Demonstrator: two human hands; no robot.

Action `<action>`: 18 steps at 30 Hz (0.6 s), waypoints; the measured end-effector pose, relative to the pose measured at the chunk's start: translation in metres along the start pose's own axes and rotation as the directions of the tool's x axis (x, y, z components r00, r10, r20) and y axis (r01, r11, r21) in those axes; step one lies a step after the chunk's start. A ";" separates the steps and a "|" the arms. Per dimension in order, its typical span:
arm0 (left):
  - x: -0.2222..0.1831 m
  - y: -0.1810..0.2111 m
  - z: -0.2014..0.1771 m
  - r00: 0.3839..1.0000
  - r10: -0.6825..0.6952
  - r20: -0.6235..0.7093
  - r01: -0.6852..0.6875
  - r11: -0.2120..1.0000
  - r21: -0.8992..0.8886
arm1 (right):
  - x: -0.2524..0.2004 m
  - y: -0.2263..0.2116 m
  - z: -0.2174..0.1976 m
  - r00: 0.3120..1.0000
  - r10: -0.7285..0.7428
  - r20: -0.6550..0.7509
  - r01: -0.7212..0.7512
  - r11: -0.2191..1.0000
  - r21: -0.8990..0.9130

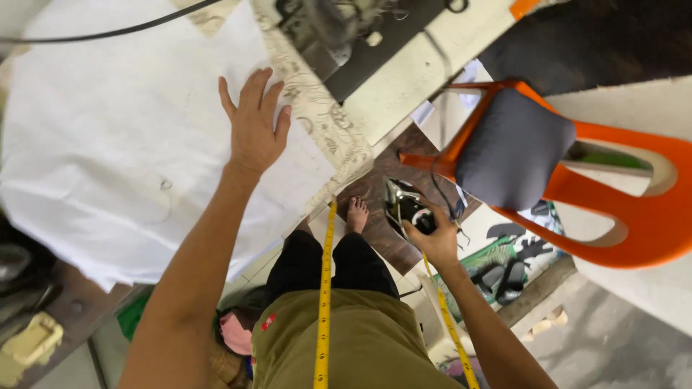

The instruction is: A person irons a white piece of fabric on a padded workbench next to a sewing machine.

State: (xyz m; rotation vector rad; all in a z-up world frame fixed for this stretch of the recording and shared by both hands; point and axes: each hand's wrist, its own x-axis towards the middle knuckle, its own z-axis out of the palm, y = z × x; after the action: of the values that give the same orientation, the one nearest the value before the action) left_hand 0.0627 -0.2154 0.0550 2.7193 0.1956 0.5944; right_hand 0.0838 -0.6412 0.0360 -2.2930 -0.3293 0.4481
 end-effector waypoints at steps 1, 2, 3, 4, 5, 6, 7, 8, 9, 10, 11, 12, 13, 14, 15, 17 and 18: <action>-0.013 0.000 -0.007 0.998 -0.053 -0.027 0.055 0.997 0.057 | -0.001 -0.012 -0.005 1.000 -0.001 -0.022 0.001 1.000 0.030; -0.026 -0.001 -0.014 0.993 -0.105 -0.056 0.111 0.988 0.112 | -0.001 -0.025 -0.010 0.999 0.000 -0.043 0.003 0.998 0.061; -0.043 0.000 -0.022 0.989 -0.125 -0.075 0.134 0.982 0.132 | 0.004 -0.047 -0.015 0.999 -0.029 -0.024 0.031 0.997 0.064; -0.061 0.002 -0.028 0.977 -0.188 -0.100 0.200 0.972 0.124 | 0.008 -0.070 -0.018 0.999 -0.050 0.006 0.050 0.998 0.044; -0.079 0.005 -0.034 0.960 -0.250 -0.123 0.264 0.958 0.109 | 0.009 -0.093 -0.023 0.997 -0.067 0.034 0.066 0.998 0.020; -0.095 0.005 -0.035 0.953 -0.268 -0.142 0.285 0.951 0.122 | 0.015 -0.112 -0.020 0.994 -0.092 0.053 0.091 0.996 0.020; -0.110 0.004 -0.035 0.942 -0.299 -0.155 0.321 0.936 0.146 | 0.024 -0.132 -0.016 0.990 -0.104 0.096 0.108 0.994 -0.031; -0.124 0.002 -0.033 0.929 -0.329 -0.168 0.356 0.919 0.170 | 0.032 -0.151 -0.011 0.984 -0.114 0.139 0.127 0.989 -0.082; -0.130 0.001 -0.033 0.920 -0.345 -0.185 0.376 0.910 0.175 | 0.041 -0.169 -0.003 0.979 -0.135 0.154 0.150 0.985 -0.084; -0.136 0.000 -0.032 0.919 -0.355 -0.171 0.380 0.912 0.153 | 0.051 -0.187 0.006 0.969 -0.087 0.233 0.128 0.978 -0.165; -0.141 0.000 -0.029 0.920 -0.360 -0.152 0.379 0.917 0.124 | 0.059 -0.204 0.014 0.954 -0.025 0.299 0.104 0.962 -0.252; -0.141 -0.005 -0.028 0.913 -0.373 -0.165 0.394 0.911 0.123 | 0.068 -0.216 0.025 0.951 -0.037 0.308 0.121 0.959 -0.258; -0.142 -0.009 -0.026 0.916 -0.377 -0.133 0.394 0.910 0.130 | 0.075 -0.226 0.036 0.923 -0.022 0.384 0.152 0.939 -0.310; -0.141 -0.013 -0.023 0.919 -0.382 -0.101 0.393 0.909 0.137 | 0.083 -0.236 0.047 0.890 -0.002 0.455 0.186 0.915 -0.359; -0.139 -0.020 -0.022 0.914 -0.391 -0.104 0.402 0.906 0.132 | 0.088 -0.247 0.056 0.888 -0.001 0.460 0.191 0.910 -0.367; -0.134 -0.033 -0.020 0.929 -0.367 -0.047 0.369 0.916 0.159 | 0.097 -0.267 0.074 0.874 0.035 0.484 0.169 0.913 -0.372; -0.128 -0.041 -0.021 0.925 -0.377 -0.047 0.380 0.912 0.154 | 0.101 -0.277 0.081 0.871 0.039 0.490 0.173 0.909 -0.380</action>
State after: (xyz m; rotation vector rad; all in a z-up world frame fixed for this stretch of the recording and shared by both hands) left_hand -0.0644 -0.1972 0.0088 2.7170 0.7866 0.5033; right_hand 0.1141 -0.3652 0.1637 -2.5352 -0.8257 1.0115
